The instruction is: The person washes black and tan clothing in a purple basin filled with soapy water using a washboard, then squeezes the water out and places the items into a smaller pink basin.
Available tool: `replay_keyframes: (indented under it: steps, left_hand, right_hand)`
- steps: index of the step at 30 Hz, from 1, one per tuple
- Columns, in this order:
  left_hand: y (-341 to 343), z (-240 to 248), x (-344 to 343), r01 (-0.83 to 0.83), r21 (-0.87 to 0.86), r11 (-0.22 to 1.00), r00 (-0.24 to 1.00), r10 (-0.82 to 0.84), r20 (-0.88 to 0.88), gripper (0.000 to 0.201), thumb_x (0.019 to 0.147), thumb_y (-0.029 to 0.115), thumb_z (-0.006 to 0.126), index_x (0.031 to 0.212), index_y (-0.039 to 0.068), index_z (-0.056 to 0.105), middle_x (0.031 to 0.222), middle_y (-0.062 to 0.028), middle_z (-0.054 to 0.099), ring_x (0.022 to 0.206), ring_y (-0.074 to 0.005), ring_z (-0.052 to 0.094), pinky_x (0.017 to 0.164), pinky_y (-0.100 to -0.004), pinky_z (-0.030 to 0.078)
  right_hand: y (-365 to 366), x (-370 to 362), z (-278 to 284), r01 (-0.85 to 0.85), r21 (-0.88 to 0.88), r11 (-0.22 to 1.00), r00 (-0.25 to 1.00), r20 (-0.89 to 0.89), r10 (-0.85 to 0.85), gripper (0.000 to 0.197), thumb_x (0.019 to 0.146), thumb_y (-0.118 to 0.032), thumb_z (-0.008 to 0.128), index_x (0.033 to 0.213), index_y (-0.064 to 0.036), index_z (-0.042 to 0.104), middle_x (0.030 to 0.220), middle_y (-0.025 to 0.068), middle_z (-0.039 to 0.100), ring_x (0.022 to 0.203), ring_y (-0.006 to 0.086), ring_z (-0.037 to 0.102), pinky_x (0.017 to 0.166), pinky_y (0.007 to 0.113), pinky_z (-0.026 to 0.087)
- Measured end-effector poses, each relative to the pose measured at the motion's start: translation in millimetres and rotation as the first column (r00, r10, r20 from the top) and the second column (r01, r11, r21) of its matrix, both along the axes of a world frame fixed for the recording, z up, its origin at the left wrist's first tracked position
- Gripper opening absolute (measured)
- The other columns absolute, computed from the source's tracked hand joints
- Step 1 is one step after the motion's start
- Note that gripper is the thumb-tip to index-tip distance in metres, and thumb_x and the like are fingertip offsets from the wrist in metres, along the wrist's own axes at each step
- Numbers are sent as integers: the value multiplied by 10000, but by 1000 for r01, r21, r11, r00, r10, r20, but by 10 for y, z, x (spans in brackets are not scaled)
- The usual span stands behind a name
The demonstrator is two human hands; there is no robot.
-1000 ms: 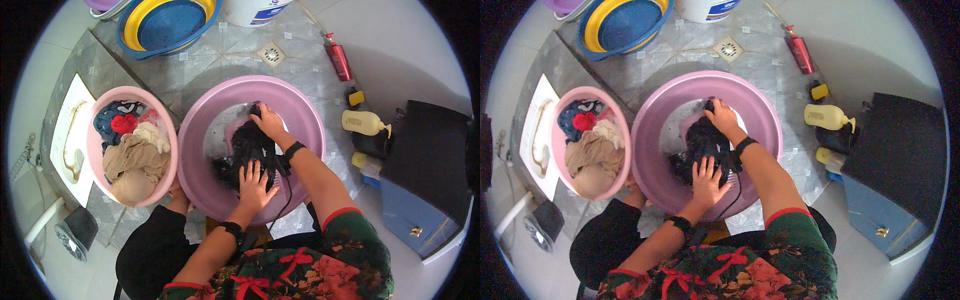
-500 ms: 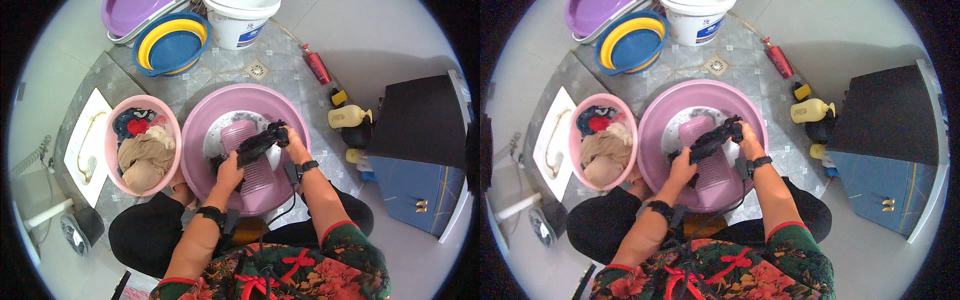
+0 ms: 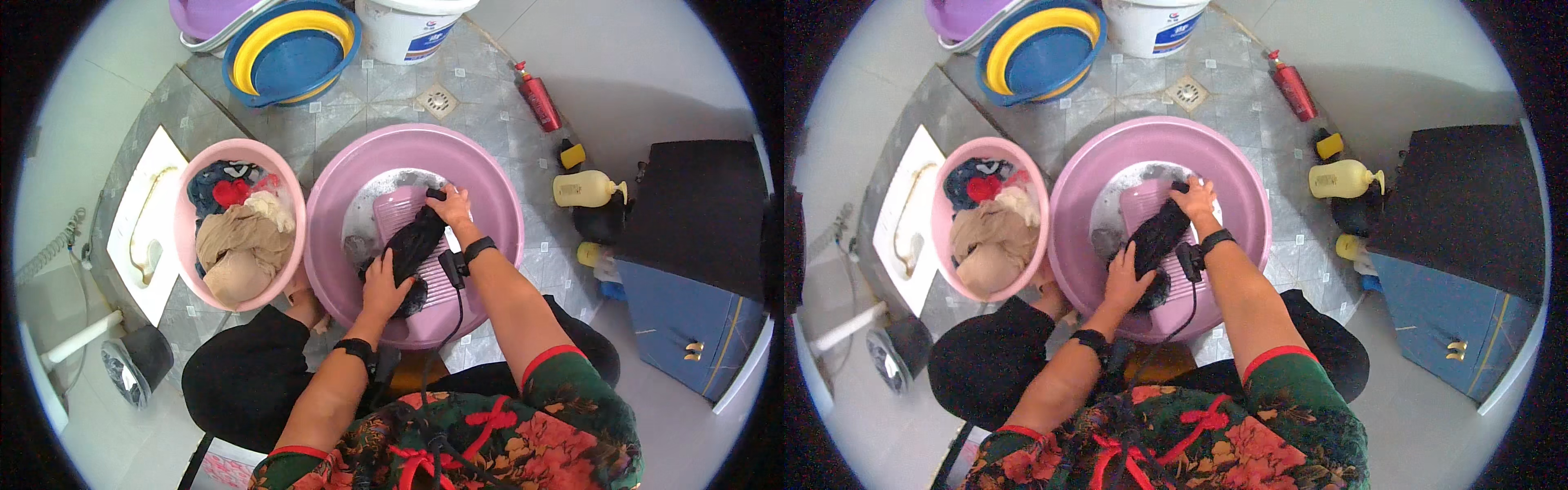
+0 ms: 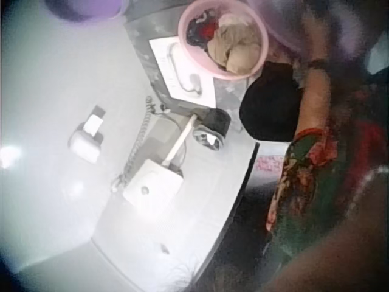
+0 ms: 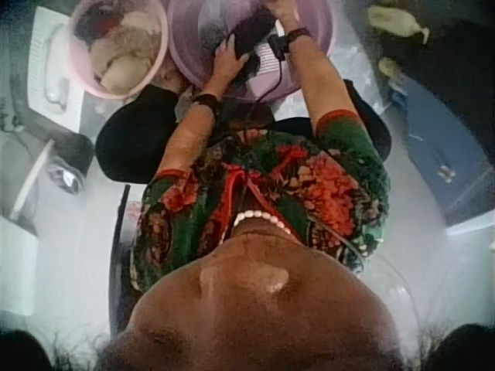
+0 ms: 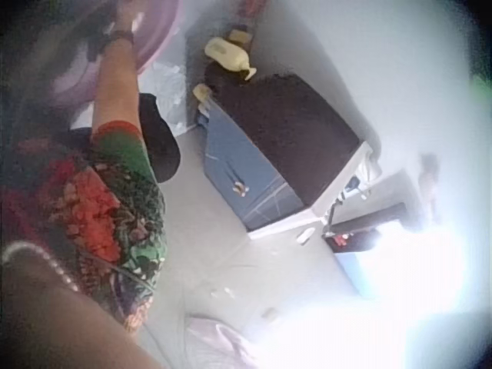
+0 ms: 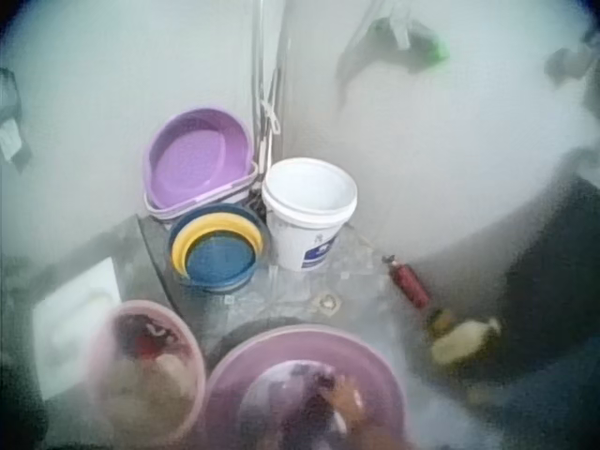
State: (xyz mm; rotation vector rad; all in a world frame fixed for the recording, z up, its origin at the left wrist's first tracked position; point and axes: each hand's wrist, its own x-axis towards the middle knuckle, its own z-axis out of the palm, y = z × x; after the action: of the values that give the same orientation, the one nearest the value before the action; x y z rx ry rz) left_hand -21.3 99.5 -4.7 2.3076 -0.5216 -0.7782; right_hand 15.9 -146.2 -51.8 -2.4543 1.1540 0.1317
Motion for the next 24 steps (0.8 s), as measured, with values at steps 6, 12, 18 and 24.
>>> replay_keyframes:
  steps: [6,12,18,24]
  left_hand:
    - [-104,9,-180,-96,86,992,995,97,-8,783,810,347,719,1456,70,374,1432,-197,446,1316,-388,405,948,-496,458]
    - [-332,146,-93,95,155,983,992,-107,73,702,811,295,717,1414,78,430,1456,-173,425,1348,-357,394,918,-499,477]
    - [-242,17,-72,-110,60,992,993,112,-28,884,772,282,771,1474,17,305,1503,-200,358,1369,-381,363,1052,-468,393]
    - [-176,-202,-192,-362,-3,932,923,358,-141,920,740,309,802,1450,-31,327,1502,-230,354,1315,-393,422,1048,-441,402]
  right_hand:
    - [877,-314,608,-568,160,807,802,329,499,294,722,-264,708,869,-33,602,913,191,581,922,377,573,768,522,433]
    - [384,170,-161,-568,-41,822,803,192,564,262,772,-143,628,998,-19,578,934,204,593,924,376,571,802,507,436]
    - [523,379,-182,-337,-154,929,928,112,355,281,813,-166,640,1063,-55,578,1016,177,594,1004,368,553,860,490,425]
    - [1174,-265,592,-824,12,567,540,322,778,213,700,-257,698,760,-78,598,828,143,592,841,353,566,711,502,401]
